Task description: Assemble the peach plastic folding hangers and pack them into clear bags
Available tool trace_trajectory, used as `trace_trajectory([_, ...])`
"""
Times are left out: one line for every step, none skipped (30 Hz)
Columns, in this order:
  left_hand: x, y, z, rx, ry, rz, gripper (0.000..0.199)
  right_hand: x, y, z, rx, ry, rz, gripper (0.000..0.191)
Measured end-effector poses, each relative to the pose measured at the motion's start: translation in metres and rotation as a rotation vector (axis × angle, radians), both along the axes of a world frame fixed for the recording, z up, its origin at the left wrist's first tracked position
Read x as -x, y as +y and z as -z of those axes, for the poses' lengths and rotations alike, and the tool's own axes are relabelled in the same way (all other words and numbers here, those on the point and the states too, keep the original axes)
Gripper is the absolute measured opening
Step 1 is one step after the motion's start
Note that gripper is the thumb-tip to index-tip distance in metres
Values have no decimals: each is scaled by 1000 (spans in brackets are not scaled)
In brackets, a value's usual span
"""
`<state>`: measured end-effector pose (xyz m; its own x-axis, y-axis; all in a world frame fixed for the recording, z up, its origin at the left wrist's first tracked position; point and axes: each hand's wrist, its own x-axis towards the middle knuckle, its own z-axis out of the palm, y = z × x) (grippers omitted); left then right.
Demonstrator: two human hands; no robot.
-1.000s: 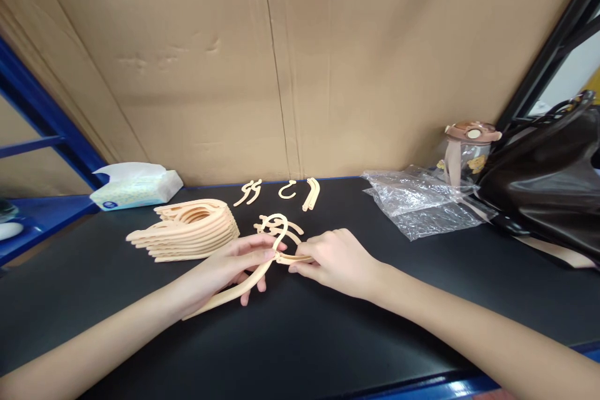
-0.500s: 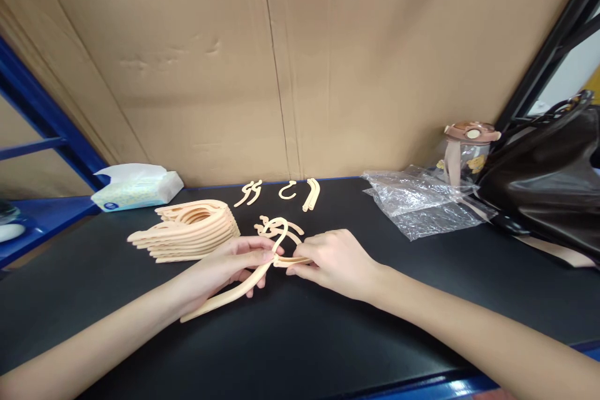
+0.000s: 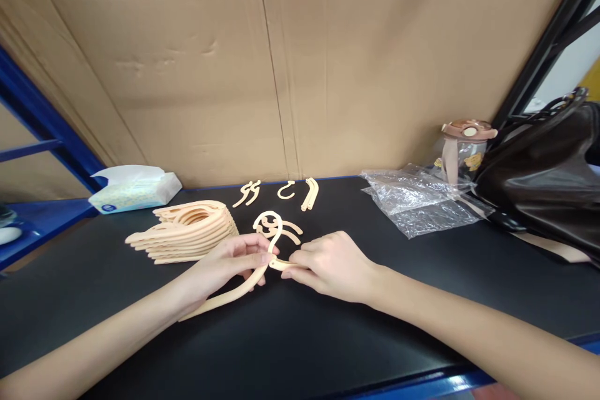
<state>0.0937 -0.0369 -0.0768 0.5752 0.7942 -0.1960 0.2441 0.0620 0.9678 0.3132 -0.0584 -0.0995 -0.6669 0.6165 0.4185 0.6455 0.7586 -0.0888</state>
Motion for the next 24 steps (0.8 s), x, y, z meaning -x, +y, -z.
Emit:
trace_trajectory([0,0,0,-8,1,2,23,0,0,0,0,-5,3,38])
trace_trajectory([0,0,-1,-11,2,4,22,-1,-1,0,-2,-10,7,38])
trace_trajectory([0,0,-1,-12,3,5,22,-1,-1,0,-1,-15,12,38])
trace_trajectory([0,0,-1,-10,5,3,22,-1,-1,0,1,-20,16,39])
trace_trajectory([0,0,-1,-8,8,0,22,-2,-1,0,5,-24,19,40])
trace_trajectory([0,0,-1,-9,16,-1,23,-2,-1,1,10,-25,19,40])
trace_trajectory([0,0,-1,-14,27,2,24,-2,-2,1,12,-24,20,41])
trace_trajectory([0,1,-1,-20,42,8,24,-3,-2,1,13,-22,19,41])
trace_trajectory([0,1,0,-27,55,18,25,-2,-2,1,12,-19,17,41])
trace_trajectory([0,2,1,-34,63,27,27,-2,-2,2,9,-15,17,40])
trace_trajectory([0,3,1,-39,65,35,28,-2,-2,1,7,-12,18,40])
trace_trajectory([0,4,2,-43,64,40,29,-1,-2,1,6,-9,18,40])
trace_trajectory([0,5,3,-49,62,43,29,-1,-2,1,6,-6,19,39])
trace_trajectory([0,6,4,-54,60,43,29,0,-1,1,8,-3,21,39])
trace_trajectory([0,7,4,-58,62,42,29,0,-1,1,9,-1,21,39])
trace_trajectory([0,7,4,-58,66,40,29,0,-1,1,11,0,22,39])
trace_trajectory([0,7,4,-55,70,36,29,0,-1,1,12,0,22,39])
trace_trajectory([0,7,3,-49,75,28,29,0,-1,1,13,-1,24,39])
trace_trajectory([0,7,2,-43,79,21,28,0,-1,2,13,-2,25,39])
trace_trajectory([0,6,1,-38,83,14,28,0,-1,2,10,-3,26,39])
trace_trajectory([0,5,1,-33,85,10,28,0,-1,2,8,-3,25,39])
trace_trajectory([0,4,0,-29,87,7,27,0,-1,2,4,-1,24,39])
trace_trajectory([-1,3,-1,-24,87,7,26,0,-1,2,-1,1,21,39])
trace_trajectory([-1,2,-2,-17,85,5,25,0,-1,2,-6,4,19,39])
